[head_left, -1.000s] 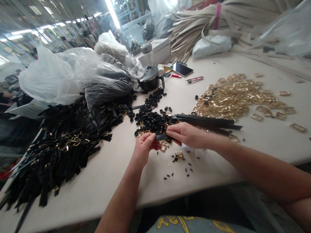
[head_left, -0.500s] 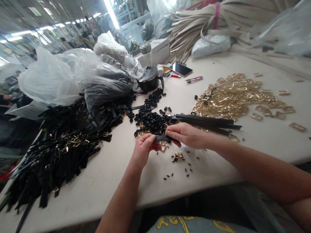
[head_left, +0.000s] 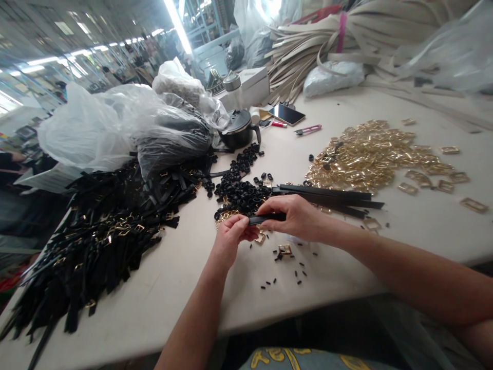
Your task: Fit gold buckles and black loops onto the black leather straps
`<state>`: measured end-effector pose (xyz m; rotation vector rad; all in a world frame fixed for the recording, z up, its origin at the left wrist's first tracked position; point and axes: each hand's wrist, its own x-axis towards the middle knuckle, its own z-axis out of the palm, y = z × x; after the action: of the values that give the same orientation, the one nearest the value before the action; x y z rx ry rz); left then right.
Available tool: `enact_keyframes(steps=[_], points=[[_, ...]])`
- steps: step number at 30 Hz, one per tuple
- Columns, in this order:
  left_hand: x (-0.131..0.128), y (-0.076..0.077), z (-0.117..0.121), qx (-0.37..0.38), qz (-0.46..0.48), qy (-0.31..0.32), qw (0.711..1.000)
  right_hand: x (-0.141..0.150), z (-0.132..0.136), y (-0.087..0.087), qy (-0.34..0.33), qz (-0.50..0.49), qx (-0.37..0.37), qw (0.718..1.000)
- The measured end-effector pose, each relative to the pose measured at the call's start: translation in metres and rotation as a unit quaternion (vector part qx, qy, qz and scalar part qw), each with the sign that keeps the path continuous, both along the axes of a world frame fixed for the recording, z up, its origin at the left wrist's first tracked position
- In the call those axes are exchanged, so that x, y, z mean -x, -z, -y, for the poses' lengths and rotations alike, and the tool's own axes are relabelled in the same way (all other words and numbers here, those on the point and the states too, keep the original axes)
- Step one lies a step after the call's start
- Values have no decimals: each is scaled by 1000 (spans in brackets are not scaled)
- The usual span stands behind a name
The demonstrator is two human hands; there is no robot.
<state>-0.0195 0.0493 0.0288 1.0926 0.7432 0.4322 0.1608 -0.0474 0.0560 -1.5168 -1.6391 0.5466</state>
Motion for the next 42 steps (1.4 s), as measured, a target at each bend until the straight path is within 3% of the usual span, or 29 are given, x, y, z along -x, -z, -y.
enact_keyframes(steps=[7, 14, 21, 30, 37, 42], points=[[0, -6, 2, 5, 4, -8, 1000, 0, 4, -10, 10, 21, 36, 999], [6, -15, -9, 34, 51, -70, 996, -8, 7, -23, 21, 68, 103, 992], [11, -14, -16, 42, 43, -60, 996, 6, 8, -17, -11, 87, 157, 984], [-4, -2, 2, 42, -24, 22, 999, 3, 8, -8, 28, 100, 42, 994], [-3, -2, 3, 42, 24, -12, 999, 1, 4, 4, 16, 144, -62, 987], [-4, -4, 6, 25, 55, -20, 998, 1, 2, 6, 3, 135, -84, 987]])
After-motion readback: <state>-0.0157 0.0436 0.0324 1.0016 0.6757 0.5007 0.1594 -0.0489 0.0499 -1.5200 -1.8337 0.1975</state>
